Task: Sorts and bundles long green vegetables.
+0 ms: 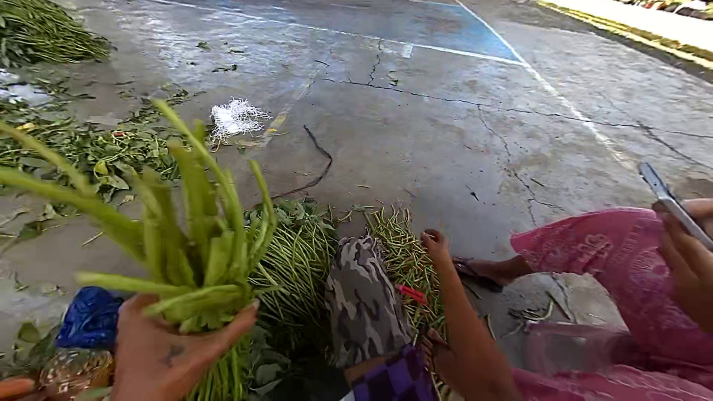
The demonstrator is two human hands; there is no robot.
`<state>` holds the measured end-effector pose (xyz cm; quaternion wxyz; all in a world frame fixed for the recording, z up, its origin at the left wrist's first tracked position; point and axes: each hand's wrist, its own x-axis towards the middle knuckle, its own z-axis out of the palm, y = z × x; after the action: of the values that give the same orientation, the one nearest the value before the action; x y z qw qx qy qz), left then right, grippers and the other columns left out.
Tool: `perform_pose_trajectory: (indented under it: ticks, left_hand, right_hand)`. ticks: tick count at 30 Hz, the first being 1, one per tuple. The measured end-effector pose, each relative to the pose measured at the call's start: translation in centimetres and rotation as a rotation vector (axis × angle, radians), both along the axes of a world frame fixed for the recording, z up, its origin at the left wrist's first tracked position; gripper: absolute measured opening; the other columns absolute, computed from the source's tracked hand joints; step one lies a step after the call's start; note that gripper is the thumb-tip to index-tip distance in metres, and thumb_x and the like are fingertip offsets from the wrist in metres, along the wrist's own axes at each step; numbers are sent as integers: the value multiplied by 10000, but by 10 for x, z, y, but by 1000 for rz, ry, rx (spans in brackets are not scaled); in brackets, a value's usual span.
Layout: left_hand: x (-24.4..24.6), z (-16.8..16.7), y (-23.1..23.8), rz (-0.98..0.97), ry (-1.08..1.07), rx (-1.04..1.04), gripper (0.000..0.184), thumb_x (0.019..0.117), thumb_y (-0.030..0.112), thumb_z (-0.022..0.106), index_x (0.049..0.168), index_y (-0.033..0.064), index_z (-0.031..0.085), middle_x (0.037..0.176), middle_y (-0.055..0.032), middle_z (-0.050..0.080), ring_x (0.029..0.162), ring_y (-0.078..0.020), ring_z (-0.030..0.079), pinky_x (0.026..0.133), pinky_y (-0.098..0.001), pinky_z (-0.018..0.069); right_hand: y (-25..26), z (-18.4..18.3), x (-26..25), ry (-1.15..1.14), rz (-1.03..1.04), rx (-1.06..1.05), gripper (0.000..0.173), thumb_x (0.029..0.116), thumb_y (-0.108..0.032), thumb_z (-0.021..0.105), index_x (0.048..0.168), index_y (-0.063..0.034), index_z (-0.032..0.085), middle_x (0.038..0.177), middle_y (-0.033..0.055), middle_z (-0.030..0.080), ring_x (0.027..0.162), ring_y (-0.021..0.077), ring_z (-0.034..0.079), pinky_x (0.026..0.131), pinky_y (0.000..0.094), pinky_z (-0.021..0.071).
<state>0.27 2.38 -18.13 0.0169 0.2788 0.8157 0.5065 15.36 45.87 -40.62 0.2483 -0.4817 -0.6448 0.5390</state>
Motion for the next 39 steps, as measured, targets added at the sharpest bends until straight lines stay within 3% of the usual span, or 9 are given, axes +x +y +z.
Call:
perform_pose_trajectory:
  ticks: [4, 8, 13, 16, 19, 23, 33, 37, 39]
  left_hand:
    - [20, -24, 123, -174, 93, -575, 769, 640, 397, 939, 1205, -21, 625, 908, -214, 695, 887, -415, 685, 760, -634, 516]
    - [32, -75, 211, -411, -41, -1007, 716, 805, 356, 808, 1363, 6, 526, 1181, -206, 670, 1126, -383, 647, 926, -574, 507]
    - [23, -83, 222, -384, -115, -1022, 639, 818, 327, 786, 1322, 13, 550, 1172, -189, 675, 1136, -357, 645, 936, -559, 498]
    - [16, -83, 218, -347, -133, -1024, 657, 807, 344, 790, 1325, 18, 553, 1179, -188, 675, 1137, -357, 646, 934, -557, 501]
    - [14, -83, 215, -335, -165, -996, 670, 799, 370, 810, 1309, 12, 565, 1176, -194, 676, 1134, -366, 646, 933, -566, 497]
    - [12, -83, 212, -340, -190, -945, 678, 788, 415, 823, 1281, 16, 582, 1160, -189, 675, 1130, -360, 640, 938, -570, 488]
    - [3, -95, 205, -356, -207, -863, 675, 755, 414, 849, 1249, 21, 611, 1145, -180, 673, 1118, -350, 633, 930, -568, 483]
    - [5, -103, 204, -339, -230, -903, 692, 756, 431, 846, 1267, 34, 603, 1186, -171, 661, 1143, -342, 624, 938, -563, 486]
    - [0, -96, 204, -340, -225, -918, 750, 770, 432, 828, 1349, 36, 561, 1258, -176, 639, 1200, -341, 603, 971, -568, 472]
  right_hand:
    - [-21, -90, 40, -579, 370, 46, 418, 1015, -235, 628, 1342, 26, 617, 1323, 256, 637, 1266, 403, 596, 1107, 563, 434]
    - [-70, -107, 35, -931, 591, 116, 563, 1052, -384, 529, 1508, -58, 474, 1447, 256, 546, 1280, 459, 570, 1045, 652, 444]
    - [-93, -63, 42, -721, 275, 63, 455, 1049, -135, 485, 1444, 87, 448, 1423, 315, 514, 1275, 435, 574, 1067, 548, 471]
    - [-120, -34, 56, -234, -74, 333, 418, 1028, -65, 487, 1365, 170, 413, 1035, 300, 639, 848, 374, 676, 782, 509, 564]
    - [-155, -2, 70, 48, 33, 698, 552, 1028, -297, 429, 1267, 200, 437, 820, 149, 618, 600, 89, 571, 586, 258, 512]
    - [-173, 18, 61, 4, 281, 838, 629, 1071, -448, 295, 1042, 80, 635, 625, 88, 604, 484, 172, 593, 459, 368, 512]
    - [-155, 9, 13, -68, 384, 852, 451, 1046, -307, 353, 948, 29, 638, 559, 71, 552, 496, 243, 615, 469, 419, 509]
    - [-133, -31, 53, -404, 575, 408, 484, 1105, -338, 319, 1180, 26, 630, 810, 198, 689, 807, 383, 712, 770, 560, 561]
    - [-139, -40, 81, -428, 493, 324, 476, 1102, -292, 361, 1193, 91, 628, 800, 244, 681, 785, 423, 703, 759, 584, 549]
